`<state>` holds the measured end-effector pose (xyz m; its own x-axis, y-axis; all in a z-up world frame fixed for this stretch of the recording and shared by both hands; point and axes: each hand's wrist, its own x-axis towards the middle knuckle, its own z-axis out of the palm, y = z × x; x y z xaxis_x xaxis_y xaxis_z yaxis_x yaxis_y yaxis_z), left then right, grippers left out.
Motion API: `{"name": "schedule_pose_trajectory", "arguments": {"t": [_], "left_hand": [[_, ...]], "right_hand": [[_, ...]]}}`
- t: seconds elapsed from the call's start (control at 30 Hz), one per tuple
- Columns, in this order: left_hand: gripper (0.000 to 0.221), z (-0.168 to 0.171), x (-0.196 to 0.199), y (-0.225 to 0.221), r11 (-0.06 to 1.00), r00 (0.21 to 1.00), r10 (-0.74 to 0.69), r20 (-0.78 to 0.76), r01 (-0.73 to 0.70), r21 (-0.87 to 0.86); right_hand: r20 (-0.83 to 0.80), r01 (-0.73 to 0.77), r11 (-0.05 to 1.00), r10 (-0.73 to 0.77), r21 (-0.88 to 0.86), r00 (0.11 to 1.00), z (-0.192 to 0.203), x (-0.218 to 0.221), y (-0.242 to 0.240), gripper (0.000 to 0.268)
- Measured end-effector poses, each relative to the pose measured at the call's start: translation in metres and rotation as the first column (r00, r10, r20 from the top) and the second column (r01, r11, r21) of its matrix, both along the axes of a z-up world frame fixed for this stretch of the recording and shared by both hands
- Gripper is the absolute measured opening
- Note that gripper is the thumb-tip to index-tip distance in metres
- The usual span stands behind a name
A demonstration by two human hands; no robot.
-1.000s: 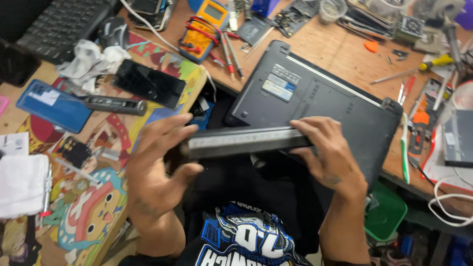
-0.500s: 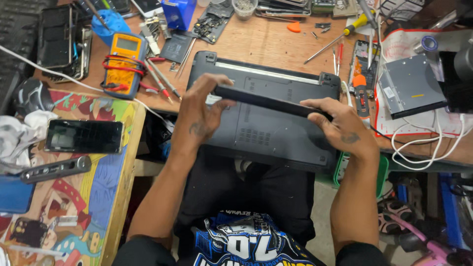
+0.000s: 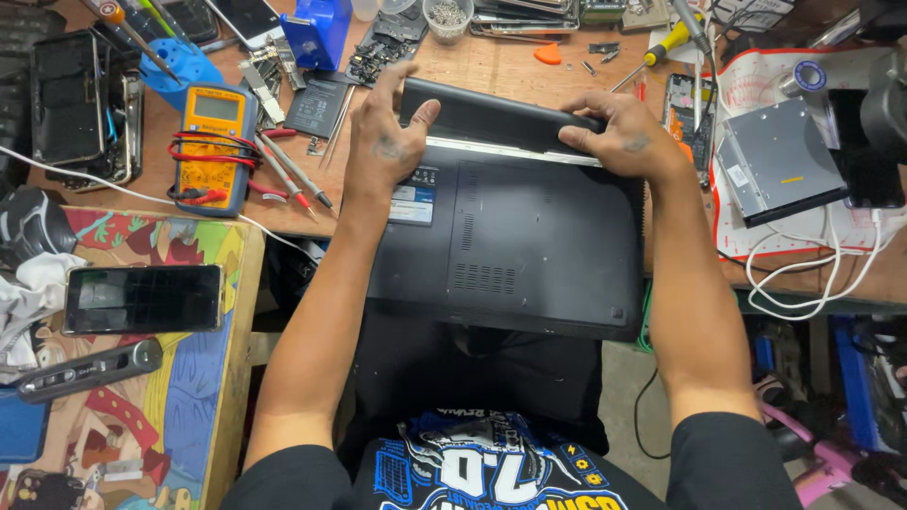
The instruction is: The person aligns and snaps the bottom cover onto a laptop, then uses a screwdriver to fasten multiple screws around the perimeter. Finally, the person flips the laptop over and opens the lid to reveal the keyboard and screen.
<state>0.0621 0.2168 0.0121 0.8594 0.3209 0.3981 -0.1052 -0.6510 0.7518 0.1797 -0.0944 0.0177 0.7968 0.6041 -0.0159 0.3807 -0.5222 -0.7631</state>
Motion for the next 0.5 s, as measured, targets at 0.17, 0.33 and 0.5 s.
{"name": "schedule_pose_trajectory", "arguments": {"t": [0.17, 0.33, 0.5], "left_hand": [[0.035, -0.014, 0.014, 0.008, 0.999, 0.99, 0.039, -0.135, -0.034, 0.037], [0.027, -0.025, 0.016, 0.012, 0.996, 0.99, 0.072, -0.122, -0.065, 0.064], [0.023, -0.028, 0.023, 0.013, 0.99, 0.982, 0.101, -0.157, -0.083, 0.116]], "right_hand": [[-0.023, -0.095, 0.995, 0.095, -0.001, 0.995, -0.012, 0.025, 0.006, 0.035], [-0.073, -0.073, 0.995, 0.068, -0.073, 0.995, -0.025, 0.045, 0.015, 0.033], [-0.097, -0.107, 0.992, 0.101, -0.062, 0.99, -0.039, 0.059, 0.016, 0.035]]}}
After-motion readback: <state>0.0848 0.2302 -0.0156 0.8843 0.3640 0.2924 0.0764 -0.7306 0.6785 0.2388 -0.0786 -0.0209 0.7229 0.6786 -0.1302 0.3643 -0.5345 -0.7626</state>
